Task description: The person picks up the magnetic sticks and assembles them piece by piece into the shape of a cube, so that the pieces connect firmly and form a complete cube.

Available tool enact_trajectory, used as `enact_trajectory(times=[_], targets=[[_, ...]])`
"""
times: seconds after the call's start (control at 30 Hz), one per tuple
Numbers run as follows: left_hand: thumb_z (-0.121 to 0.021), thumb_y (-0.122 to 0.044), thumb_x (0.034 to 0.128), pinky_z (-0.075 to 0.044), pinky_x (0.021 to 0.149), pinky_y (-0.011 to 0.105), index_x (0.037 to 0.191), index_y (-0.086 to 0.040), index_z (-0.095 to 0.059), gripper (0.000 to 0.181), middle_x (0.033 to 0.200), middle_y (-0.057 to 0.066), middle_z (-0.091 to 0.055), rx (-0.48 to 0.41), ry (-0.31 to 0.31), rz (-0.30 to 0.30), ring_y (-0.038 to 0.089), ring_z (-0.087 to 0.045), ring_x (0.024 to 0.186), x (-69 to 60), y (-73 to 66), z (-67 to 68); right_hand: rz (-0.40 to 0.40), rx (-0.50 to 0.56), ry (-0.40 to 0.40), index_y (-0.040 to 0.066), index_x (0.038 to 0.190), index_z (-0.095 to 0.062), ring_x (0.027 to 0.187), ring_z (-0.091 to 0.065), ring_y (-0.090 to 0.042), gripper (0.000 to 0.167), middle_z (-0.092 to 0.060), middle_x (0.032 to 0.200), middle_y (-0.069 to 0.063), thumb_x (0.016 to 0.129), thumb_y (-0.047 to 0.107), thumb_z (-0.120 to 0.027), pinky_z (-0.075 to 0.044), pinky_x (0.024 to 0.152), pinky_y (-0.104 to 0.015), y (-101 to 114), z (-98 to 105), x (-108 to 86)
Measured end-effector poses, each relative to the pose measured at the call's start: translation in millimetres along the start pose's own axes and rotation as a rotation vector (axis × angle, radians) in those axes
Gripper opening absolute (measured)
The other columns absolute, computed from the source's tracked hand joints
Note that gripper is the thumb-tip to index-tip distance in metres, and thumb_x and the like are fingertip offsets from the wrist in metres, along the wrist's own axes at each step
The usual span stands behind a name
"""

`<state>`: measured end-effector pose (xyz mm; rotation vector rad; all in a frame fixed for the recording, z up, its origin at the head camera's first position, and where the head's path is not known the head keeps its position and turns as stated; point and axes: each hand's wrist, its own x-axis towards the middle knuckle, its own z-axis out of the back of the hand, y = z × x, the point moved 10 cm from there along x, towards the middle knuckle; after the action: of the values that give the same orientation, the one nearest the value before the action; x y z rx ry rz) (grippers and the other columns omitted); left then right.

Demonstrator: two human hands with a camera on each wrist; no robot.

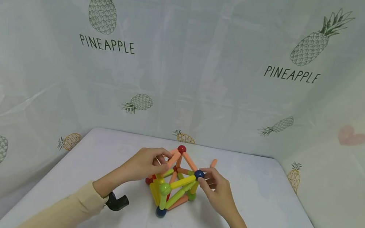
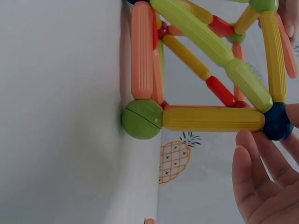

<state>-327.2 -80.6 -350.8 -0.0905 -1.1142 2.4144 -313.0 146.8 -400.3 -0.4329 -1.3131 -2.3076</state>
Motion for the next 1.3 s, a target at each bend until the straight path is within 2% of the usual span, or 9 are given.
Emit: enact_trajectory(times=[0.13,0.33,0.43,0.63,0.93,1.1,1.3], targets=[[-0.069,-0.027,0.0911,-0.054,0.061,0.029,0.126,-0.022,-0.062,0.036,0.092,-0.007,-0.065,0.016,-0.004,-0.005,0.012,-0.062,0.077,2.3,0.4,-2.1,-0.007,0.009,-0.006,0.025,0.118,-0.062,0.074,-0.064,-0.013,0.027,-0.065,0.089,0.009,0.093,0.033,-0.068,-0.055,0.066,-0.030,1.6,-3.8,0.0],[-0.070,-0.025,0.0903,-0.054,0.059,0.030,0.124,-0.023,-0.064,0.035,0.091,-0.006,-0.065,0.045,-0.021,0.022,0.013,-0.062,0.074,5.2,10.1,3.0,0.010,-0.005,-0.032,0.022,0.115,-0.062,0.072,-0.064,-0.012,0.026,-0.066,0.085,0.009,0.092,0.031,-0.070,-0.055,0.063,-0.031,9.9,-11.7,2.0],[-0.070,-0.028,0.0901,-0.053,0.058,0.032,0.123,-0.024,-0.064,0.034,0.090,-0.006,-0.064,0.050,-0.007,0.033,0.015,-0.062,0.072,4.3,12.4,4.7,0.013,-0.010,-0.046,0.021,0.114,-0.062,0.072,-0.063,-0.011,0.026,-0.065,0.084,0.010,0.092,0.031,-0.070,-0.055,0.063,-0.029,12.0,-14.2,3.7],[-0.070,-0.024,0.0900,-0.053,0.055,0.033,0.119,-0.019,-0.064,0.030,0.086,-0.003,-0.064,0.041,0.026,0.021,0.017,-0.061,0.069,-0.8,3.2,1.1,-0.001,-0.003,-0.044,0.023,0.114,-0.062,0.072,-0.063,-0.013,0.025,-0.065,0.085,0.008,0.092,0.032,-0.069,-0.054,0.063,-0.028,10.2,-15.2,4.0],[-0.067,-0.016,0.0901,-0.048,0.048,0.029,0.124,-0.011,-0.063,0.034,0.072,-0.008,-0.062,0.105,-0.032,-0.041,0.011,-0.059,0.059,-3.0,-5.6,-7.8,-0.019,0.016,-0.025,0.024,0.114,-0.062,0.073,-0.063,-0.013,0.026,-0.065,0.087,0.010,0.091,0.035,-0.069,-0.054,0.064,-0.029,7.2,-18.4,4.1],[-0.068,-0.017,0.0889,-0.047,0.047,0.027,0.129,-0.013,-0.058,0.042,0.073,-0.008,-0.061,0.117,-0.064,-0.007,0.011,-0.056,0.055,-3.7,-2.4,-8.3,-0.012,0.006,-0.029,0.023,0.114,-0.062,0.073,-0.063,-0.012,0.026,-0.065,0.086,0.011,0.091,0.034,-0.069,-0.054,0.064,-0.028,7.6,-17.9,3.8],[-0.068,-0.024,0.0892,-0.045,0.045,0.028,0.126,-0.015,-0.061,0.039,0.076,-0.010,-0.062,0.139,-0.071,0.033,0.013,-0.053,0.053,-5.0,3.9,-9.1,-0.013,0.007,-0.026,0.024,0.113,-0.062,0.072,-0.063,-0.012,0.026,-0.065,0.085,0.010,0.091,0.035,-0.069,-0.054,0.064,-0.027,9.6,-18.0,2.9]])
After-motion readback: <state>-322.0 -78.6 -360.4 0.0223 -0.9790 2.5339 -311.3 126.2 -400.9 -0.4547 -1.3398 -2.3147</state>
